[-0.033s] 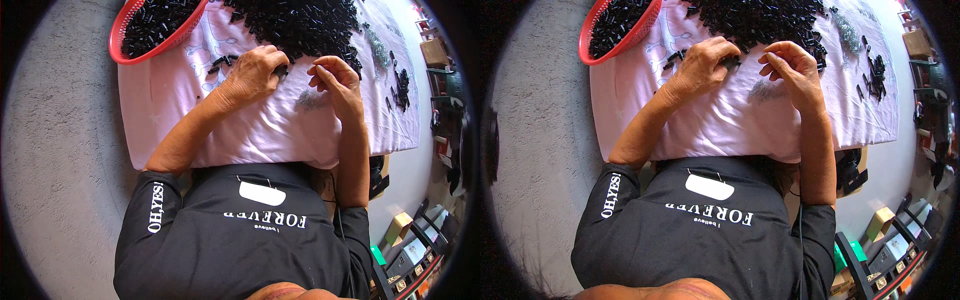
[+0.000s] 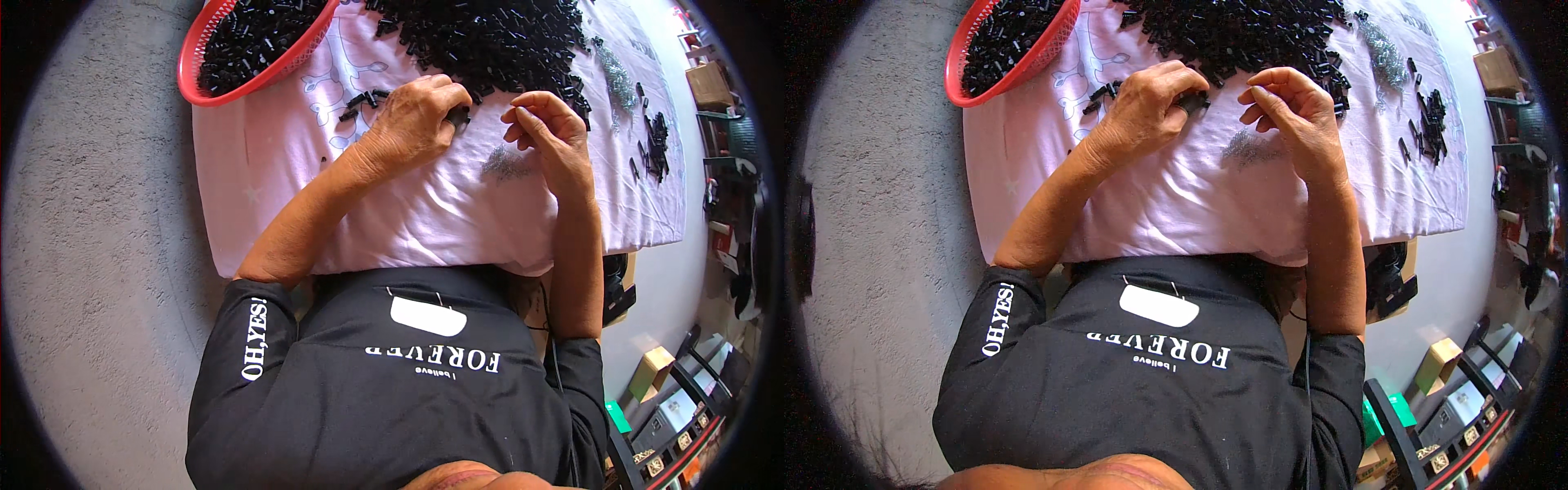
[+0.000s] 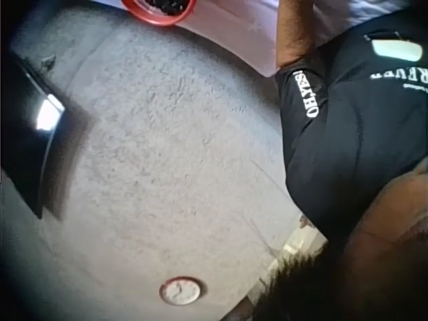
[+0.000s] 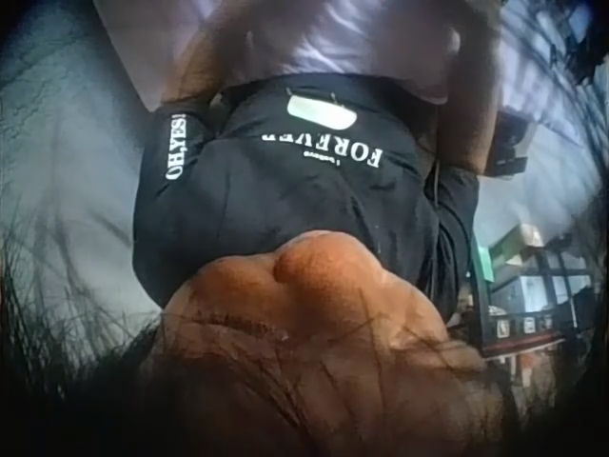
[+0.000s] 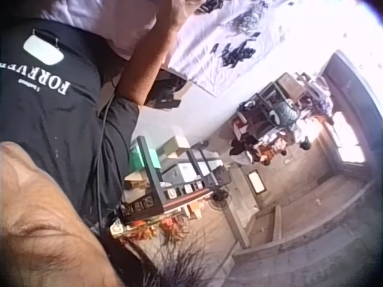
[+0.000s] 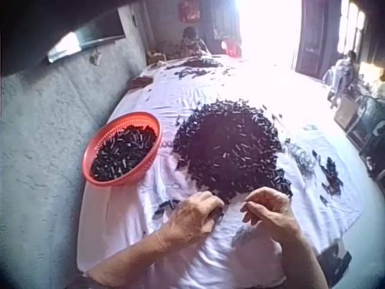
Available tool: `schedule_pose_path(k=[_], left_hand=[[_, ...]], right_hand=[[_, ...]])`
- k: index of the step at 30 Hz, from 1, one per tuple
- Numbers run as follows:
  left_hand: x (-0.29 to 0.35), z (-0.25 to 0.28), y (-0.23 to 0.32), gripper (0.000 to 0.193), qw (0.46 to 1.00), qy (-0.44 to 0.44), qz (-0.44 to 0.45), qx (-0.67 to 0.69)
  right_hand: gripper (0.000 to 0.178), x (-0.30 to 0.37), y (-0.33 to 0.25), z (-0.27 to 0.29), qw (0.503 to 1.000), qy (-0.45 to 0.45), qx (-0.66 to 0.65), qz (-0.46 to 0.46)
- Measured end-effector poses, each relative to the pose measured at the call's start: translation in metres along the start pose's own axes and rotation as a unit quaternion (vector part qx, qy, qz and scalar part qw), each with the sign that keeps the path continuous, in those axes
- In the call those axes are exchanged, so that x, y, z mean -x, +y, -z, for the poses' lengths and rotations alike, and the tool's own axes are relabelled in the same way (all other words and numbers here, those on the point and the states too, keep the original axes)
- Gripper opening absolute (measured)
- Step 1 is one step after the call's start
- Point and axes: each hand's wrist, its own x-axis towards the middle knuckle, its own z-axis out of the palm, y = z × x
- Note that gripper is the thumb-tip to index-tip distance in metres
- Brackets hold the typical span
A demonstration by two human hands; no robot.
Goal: Manual assembly of small black plastic components on a workshop table.
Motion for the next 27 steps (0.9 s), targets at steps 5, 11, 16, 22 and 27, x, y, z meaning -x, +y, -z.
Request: schedule_pose_path(k=[5,11,16,22,27], left_hand=[[-0.001,0.002,0.004,0.032,0.989,0.012,0.057,0.137],[-0.003,-0.001,0.014,0.030,0.976,0.034,0.035,0.214],[-0.003,-0.005,0.024,0.030,0.977,0.040,0.020,0.210],[0.003,-0.008,0.023,0.031,0.990,-0.001,-0.022,0.141],[0.007,-0.009,0.028,0.036,0.986,-0.097,-0.085,0.103]], right_hand=[[0.015,0.000,0.001,-0.001,1.000,-0.024,0.005,0.008],[0.018,0.003,-0.005,-0.009,0.999,-0.041,0.002,-0.005],[0.018,0.003,-0.005,-0.003,0.998,-0.063,-0.017,-0.014],[0.021,0.001,-0.003,-0.001,0.999,-0.019,-0.018,0.020],[0.021,0.000,0.000,0.006,0.997,0.011,-0.065,0.026]])
